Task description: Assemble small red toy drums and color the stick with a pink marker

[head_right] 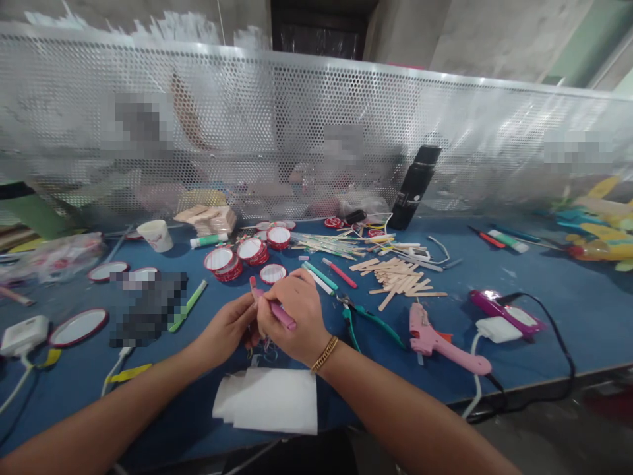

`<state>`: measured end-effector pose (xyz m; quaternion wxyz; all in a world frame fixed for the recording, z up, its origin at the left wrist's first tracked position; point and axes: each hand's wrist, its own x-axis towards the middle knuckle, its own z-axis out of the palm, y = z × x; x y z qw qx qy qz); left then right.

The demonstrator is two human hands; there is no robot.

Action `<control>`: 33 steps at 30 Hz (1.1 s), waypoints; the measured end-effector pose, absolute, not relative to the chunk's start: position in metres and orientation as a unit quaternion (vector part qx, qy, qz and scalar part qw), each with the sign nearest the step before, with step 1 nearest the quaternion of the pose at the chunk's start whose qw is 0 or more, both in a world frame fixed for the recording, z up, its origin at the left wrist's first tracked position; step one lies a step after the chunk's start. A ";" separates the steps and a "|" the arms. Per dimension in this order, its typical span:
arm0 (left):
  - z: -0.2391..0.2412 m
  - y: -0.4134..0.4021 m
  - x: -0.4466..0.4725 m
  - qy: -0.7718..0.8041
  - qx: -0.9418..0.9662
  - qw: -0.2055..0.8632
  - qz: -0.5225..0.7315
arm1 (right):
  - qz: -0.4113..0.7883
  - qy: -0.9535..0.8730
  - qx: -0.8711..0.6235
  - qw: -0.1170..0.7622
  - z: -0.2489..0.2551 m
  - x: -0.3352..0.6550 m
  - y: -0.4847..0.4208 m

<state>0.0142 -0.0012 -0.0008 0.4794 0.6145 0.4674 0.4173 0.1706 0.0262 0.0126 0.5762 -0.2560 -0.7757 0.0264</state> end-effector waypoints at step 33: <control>-0.001 0.000 0.012 0.468 0.624 0.476 0.407 | 0.010 -0.776 -0.272 0.569 0.014 0.173 0.031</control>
